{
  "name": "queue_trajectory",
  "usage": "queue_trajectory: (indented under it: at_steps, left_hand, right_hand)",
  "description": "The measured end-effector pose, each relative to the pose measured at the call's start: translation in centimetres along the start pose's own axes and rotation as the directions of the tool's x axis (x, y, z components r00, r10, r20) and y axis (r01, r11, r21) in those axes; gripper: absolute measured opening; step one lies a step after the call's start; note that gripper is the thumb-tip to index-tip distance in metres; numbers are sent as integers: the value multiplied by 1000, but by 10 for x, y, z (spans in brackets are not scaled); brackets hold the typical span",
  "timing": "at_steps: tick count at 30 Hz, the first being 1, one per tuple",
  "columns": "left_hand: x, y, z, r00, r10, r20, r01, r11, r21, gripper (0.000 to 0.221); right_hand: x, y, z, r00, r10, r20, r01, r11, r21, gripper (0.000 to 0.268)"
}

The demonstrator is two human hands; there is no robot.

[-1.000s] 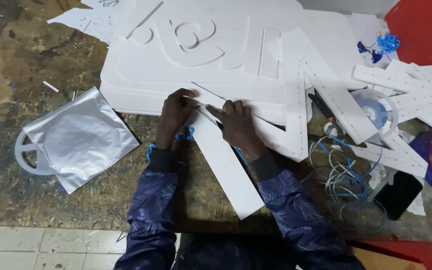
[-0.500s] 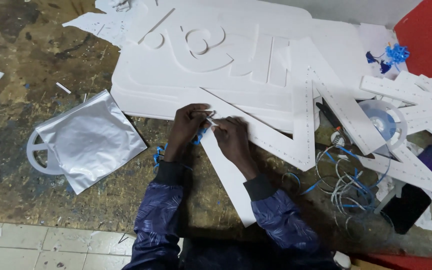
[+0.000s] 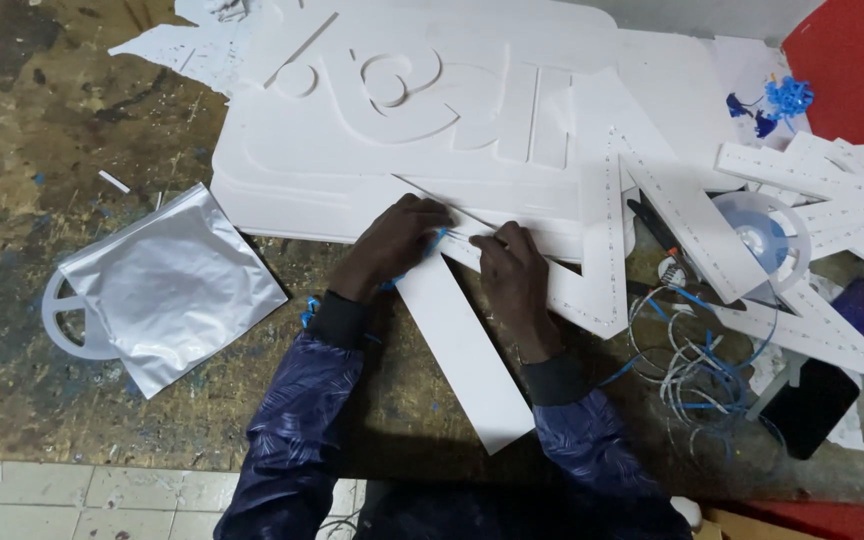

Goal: Applying adhesive LED strips to large foam letters for sign making.

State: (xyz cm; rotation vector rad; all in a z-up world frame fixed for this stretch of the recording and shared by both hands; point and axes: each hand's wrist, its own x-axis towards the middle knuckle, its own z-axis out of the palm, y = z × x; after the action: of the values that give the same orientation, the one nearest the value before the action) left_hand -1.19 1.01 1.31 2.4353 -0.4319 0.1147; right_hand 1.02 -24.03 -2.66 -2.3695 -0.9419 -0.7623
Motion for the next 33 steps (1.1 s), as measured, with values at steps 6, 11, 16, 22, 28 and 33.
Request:
queue_trajectory:
  at_steps: [6,11,16,22,28,33]
  left_hand:
    - [8,-34,22,983,-24,-184,14,998,-55,18]
    - [-1,-34,28,952,-81,-295,20,979,-202,34]
    - [-11,-38,40,932,-107,-346,14,965,-261,61]
    - [-14,-30,38,923,-177,-342,45,931,-361,72]
    - [-10,-41,45,924,-124,-363,-17,932,-362,71]
    - [-7,-46,48,925,-90,-370,-18,960,-279,62]
  right_hand:
    - [-3,-34,-20,998,4,64,-20,970,241,19]
    - [-1,-28,-8,924,311,223,-381,684,622,28]
    - [32,-22,11,884,330,332,-468,639,611,34]
    - [52,-25,22,895,188,403,-351,855,381,40]
    - [45,-23,33,924,147,352,-270,903,333,27]
    - [43,-30,17,903,178,391,-326,878,352,17]
